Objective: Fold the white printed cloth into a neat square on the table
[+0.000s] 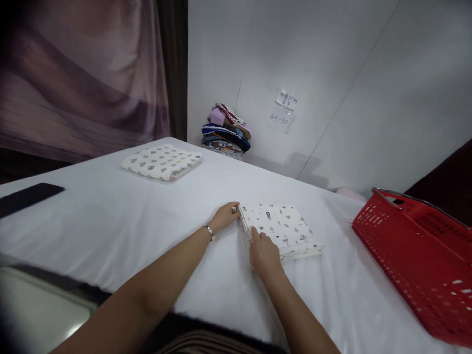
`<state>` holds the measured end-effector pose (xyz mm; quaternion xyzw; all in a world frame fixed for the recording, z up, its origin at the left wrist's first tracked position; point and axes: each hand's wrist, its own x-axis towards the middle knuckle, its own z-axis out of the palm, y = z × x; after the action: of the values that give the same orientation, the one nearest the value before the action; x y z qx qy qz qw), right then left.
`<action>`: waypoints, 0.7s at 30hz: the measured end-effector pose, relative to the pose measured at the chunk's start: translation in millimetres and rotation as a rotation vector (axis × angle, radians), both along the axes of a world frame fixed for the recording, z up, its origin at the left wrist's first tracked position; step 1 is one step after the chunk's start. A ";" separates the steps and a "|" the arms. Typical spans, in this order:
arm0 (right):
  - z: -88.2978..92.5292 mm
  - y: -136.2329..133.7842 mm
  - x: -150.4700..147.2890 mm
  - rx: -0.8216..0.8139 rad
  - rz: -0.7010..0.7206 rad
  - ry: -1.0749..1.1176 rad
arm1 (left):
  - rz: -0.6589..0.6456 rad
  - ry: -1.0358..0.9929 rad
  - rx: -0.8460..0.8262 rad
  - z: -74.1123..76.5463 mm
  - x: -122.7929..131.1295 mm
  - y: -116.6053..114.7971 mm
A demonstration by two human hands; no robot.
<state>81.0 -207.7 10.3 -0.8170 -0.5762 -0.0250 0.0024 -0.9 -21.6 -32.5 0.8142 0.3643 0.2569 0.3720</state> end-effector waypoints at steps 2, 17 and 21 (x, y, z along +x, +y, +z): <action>2.7 0.3 5.9 -0.007 -0.006 0.046 | 0.003 0.018 0.014 0.2 0.7 -1.7; 9.5 -3.7 17.4 0.040 -0.010 0.204 | 0.166 0.096 -0.008 20.9 -7.3 -16.6; 9.5 -4.2 20.3 0.078 -0.003 0.255 | -0.018 0.174 -0.132 26.0 -10.8 -23.6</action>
<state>101.3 -211.9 19.7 -0.8137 -0.5685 0.0566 0.1075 -11.7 -45.2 -6.6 0.8104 0.4038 0.1575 0.3941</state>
